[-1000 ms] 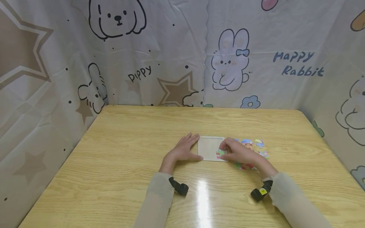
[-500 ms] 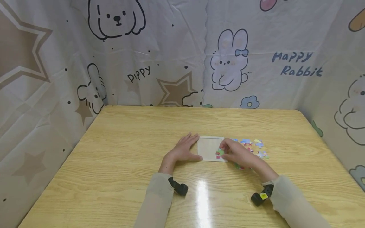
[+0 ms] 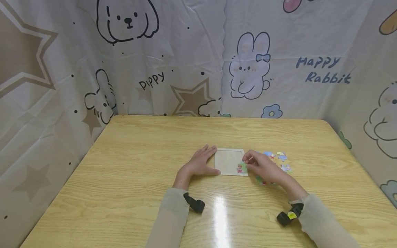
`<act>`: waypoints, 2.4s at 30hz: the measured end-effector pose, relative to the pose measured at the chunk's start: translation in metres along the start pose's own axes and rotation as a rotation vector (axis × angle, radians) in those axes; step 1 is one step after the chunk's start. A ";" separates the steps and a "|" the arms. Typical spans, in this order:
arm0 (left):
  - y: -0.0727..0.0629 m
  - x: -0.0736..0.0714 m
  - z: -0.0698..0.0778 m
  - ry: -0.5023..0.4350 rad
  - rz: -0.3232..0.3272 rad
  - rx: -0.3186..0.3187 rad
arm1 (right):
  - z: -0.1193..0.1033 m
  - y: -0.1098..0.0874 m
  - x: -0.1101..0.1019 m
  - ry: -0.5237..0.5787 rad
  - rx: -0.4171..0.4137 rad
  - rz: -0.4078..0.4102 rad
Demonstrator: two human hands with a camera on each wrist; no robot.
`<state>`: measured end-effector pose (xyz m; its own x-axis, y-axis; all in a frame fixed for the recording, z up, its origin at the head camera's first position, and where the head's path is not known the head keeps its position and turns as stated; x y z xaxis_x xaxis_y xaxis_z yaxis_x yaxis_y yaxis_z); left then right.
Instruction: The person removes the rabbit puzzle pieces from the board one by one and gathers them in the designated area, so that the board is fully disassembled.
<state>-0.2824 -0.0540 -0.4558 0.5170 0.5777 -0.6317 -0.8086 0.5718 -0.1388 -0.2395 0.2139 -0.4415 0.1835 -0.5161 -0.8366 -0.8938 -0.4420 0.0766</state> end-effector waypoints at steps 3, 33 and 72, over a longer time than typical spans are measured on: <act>0.001 0.000 0.000 0.003 -0.002 -0.004 | 0.004 -0.005 -0.004 0.001 0.011 0.008; -0.001 0.000 0.000 -0.005 -0.009 -0.012 | 0.041 -0.071 -0.039 -0.092 0.120 0.125; -0.001 0.000 0.002 -0.024 -0.010 0.000 | 0.072 -0.108 -0.056 -0.125 0.134 0.148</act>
<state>-0.2807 -0.0534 -0.4542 0.5316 0.5858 -0.6118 -0.8034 0.5774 -0.1451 -0.1827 0.3435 -0.4419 0.0017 -0.4698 -0.8827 -0.9550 -0.2626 0.1380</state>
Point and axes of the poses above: each hand's wrist, its own y-axis towards the middle knuckle, its own x-axis out of the palm, z = x × y, the point moved 1 cm from there along y, towards the middle knuckle, and after that the axes turned 11 degrees about -y, right-handed, at the moved point
